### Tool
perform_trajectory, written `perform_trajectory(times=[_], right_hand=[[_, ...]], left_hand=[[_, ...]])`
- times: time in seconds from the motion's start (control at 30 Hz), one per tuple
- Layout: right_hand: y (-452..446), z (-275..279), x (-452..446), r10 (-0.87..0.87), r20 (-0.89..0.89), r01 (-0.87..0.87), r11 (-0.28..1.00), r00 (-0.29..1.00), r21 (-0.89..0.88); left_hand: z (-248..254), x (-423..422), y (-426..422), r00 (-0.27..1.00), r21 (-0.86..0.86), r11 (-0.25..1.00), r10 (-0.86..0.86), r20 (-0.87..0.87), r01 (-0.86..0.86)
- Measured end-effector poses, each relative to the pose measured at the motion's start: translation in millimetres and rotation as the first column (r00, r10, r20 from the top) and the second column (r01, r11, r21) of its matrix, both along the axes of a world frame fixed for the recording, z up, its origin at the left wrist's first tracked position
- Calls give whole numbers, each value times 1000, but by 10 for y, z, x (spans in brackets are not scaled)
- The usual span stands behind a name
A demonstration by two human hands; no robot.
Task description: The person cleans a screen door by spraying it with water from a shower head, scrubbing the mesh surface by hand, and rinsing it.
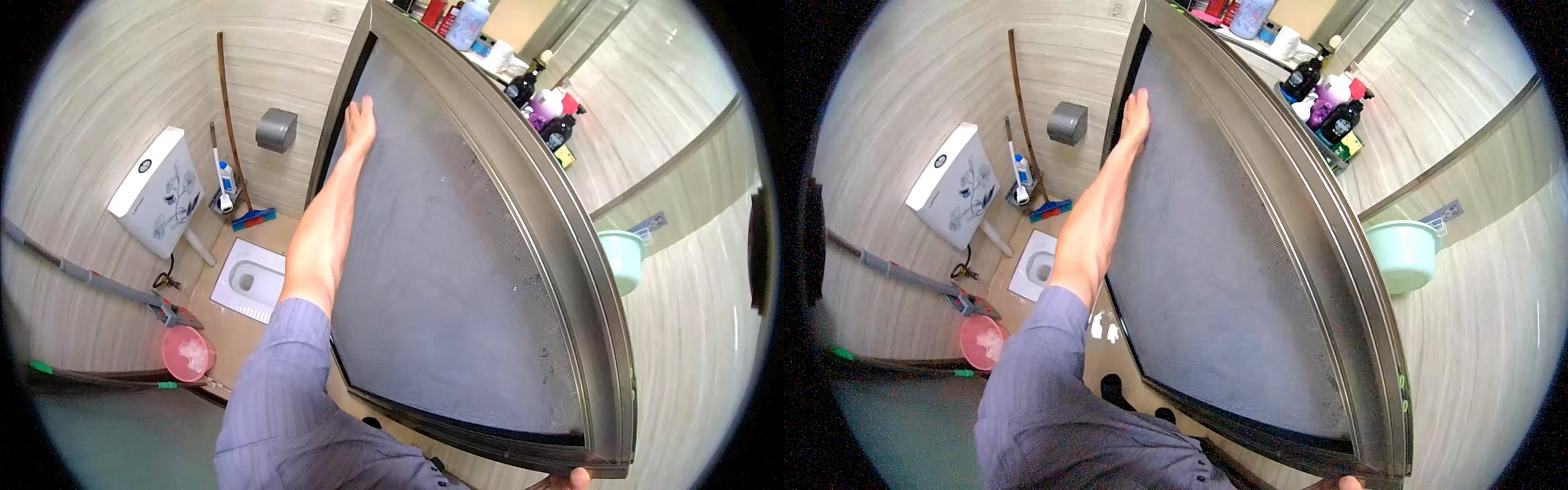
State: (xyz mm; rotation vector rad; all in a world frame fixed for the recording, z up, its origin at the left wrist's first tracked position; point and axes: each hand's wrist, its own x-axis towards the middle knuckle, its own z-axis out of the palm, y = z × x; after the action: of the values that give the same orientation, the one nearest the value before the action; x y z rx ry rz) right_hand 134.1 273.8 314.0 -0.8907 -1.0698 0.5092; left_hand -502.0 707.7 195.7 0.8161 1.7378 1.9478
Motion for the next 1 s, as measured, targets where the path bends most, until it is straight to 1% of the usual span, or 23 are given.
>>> perform_trajectory(times=[0.03,0.13,0.17,0.2,0.23,0.27,0.3,0.33,0.37,0.4,0.43,0.53,0.57,0.63,0.67,0.77,0.8,0.83,0.87,0.9,0.93,0.97,1.0], right_hand=[[-22,-6,20,3,1,-3,1000,1000,-3],[-54,-9,25,5,5,-5,1000,1000,-9],[-66,-5,27,9,7,-9,1000,1000,-14],[-71,-6,24,8,8,-8,1000,1000,-15],[-66,-13,8,14,7,-14,1000,1000,-15],[-57,-7,4,23,9,-23,1000,1000,-17],[-45,6,1,30,13,-30,999,999,-18],[-23,38,-40,37,12,-37,999,999,-15],[-12,52,-49,44,14,-43,999,999,-18],[0,75,-50,48,19,-48,999,999,-23],[33,79,-55,51,22,-50,998,998,-25],[99,130,-94,53,38,-52,998,998,-39],[127,148,-118,53,44,-52,998,998,-43],[165,185,-167,45,60,-42,998,997,-49],[190,194,-198,45,67,-42,998,997,-47],[256,211,-285,36,95,-31,998,995,-51],[266,220,-307,33,106,-27,998,994,-55],[288,224,-330,34,118,-27,998,992,-59],[306,218,-349,32,124,-25,998,992,-61],[309,218,-369,36,125,-28,997,992,-67],[328,221,-386,37,127,-29,997,991,-71],[342,225,-402,37,131,-27,997,991,-75],[364,235,-406,41,129,-32,997,991,-77]], left_hand=[[117,8,-75,1000,-45,999,-1,0,1],[589,214,-114,988,185,981,78,-135,-52],[678,332,-92,974,236,969,122,-192,-75],[722,506,-111,950,216,971,157,-269,-99],[743,803,-318,919,291,956,153,-364,-44],[913,1205,-767,946,267,962,35,-322,56],[956,1554,-1094,924,231,967,-16,-383,112],[803,1962,-1267,846,284,958,123,-518,34],[818,2266,-1620,823,335,933,87,-561,130],[766,2531,-1826,786,418,894,139,-602,161],[855,2637,-2076,787,437,864,80,-611,252],[789,2340,-1846,745,401,888,109,-659,224],[781,2054,-1660,788,399,890,77,-611,223],[443,1452,-1072,857,394,914,125,-499,96],[262,1141,-887,901,321,946,109,-419,35],[-1056,518,-490,1000,86,996,22,-18,-21],[-1607,548,-554,989,38,999,19,146,-25],[-2268,678,-663,968,-72,997,33,249,-16],[-3042,876,-823,940,-95,995,-1,342,35],[-3261,1361,-1283,906,-221,975,88,413,6],[-3880,1813,-1566,848,-350,932,108,518,95],[-3928,2285,-2029,770,-374,919,148,621,125],[-3790,2707,-2358,694,-435,892,235,680,124]])
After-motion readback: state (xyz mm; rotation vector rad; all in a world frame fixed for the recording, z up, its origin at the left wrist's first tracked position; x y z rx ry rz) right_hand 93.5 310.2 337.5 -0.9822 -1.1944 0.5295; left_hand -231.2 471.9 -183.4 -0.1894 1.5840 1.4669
